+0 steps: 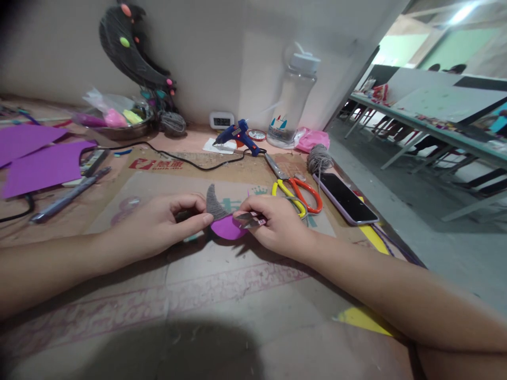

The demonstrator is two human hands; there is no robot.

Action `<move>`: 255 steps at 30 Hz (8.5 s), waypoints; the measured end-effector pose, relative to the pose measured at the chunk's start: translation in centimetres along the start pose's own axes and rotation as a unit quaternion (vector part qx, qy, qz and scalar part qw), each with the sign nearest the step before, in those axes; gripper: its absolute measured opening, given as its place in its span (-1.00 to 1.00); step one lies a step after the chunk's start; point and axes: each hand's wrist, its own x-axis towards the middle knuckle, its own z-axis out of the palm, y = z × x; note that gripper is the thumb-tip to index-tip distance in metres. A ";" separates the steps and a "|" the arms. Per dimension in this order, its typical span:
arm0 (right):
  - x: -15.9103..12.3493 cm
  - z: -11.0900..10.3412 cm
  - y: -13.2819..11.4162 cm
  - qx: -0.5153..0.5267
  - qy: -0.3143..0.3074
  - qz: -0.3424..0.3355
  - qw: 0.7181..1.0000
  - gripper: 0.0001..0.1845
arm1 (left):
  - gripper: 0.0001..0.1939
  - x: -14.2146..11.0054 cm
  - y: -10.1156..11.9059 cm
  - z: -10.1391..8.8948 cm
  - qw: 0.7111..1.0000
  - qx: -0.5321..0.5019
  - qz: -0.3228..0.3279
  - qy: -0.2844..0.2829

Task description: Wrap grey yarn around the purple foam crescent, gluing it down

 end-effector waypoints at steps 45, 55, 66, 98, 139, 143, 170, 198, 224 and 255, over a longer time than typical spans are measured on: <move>-0.5 -0.3 -2.1 -0.233 -0.015 -0.169 0.957 -0.68 | -0.63 0.3 -0.1 0.1 0.993 -0.097 -0.049 -0.041; -0.6 0.0 -2.0 -0.204 -0.031 -0.151 0.967 -0.68 | -0.63 0.2 0.0 0.1 0.996 -0.080 -0.022 -0.031; -0.5 0.0 -2.1 -0.241 -0.034 -0.162 0.956 -0.68 | -0.62 0.3 0.0 0.2 0.994 -0.094 -0.029 -0.038; -0.9 -0.1 -1.5 -0.316 -0.030 -0.204 0.926 -0.82 | -0.65 0.7 0.1 0.1 0.974 -0.196 -0.089 -0.075; -0.8 0.1 -1.4 -0.322 -0.043 -0.202 0.924 -0.76 | -0.65 0.7 -0.3 0.3 0.981 -0.172 -0.064 -0.055; -0.5 0.0 -1.8 -0.282 -0.030 -0.177 0.942 -0.65 | -0.64 0.7 -0.4 0.3 0.982 -0.169 -0.062 -0.054; -0.7 -0.5 -1.1 -0.194 -0.016 -0.102 0.976 -0.71 | -0.64 0.3 -0.2 0.4 0.982 -0.172 -0.057 -0.044; -0.1 0.3 0.7 -0.039 0.007 0.030 0.999 -0.88 | -0.68 0.1 0.5 -0.3 0.999 -0.015 0.013 0.029; -0.3 0.5 0.8 -0.025 -0.004 0.024 0.999 -0.92 | -0.72 0.8 -0.5 0.0 0.997 -0.072 0.018 0.033; 0.0 -0.1 0.3 0.184 -0.074 0.062 0.978 -0.72 | -0.72 0.1 -0.2 0.2 0.973 -0.227 0.020 -0.046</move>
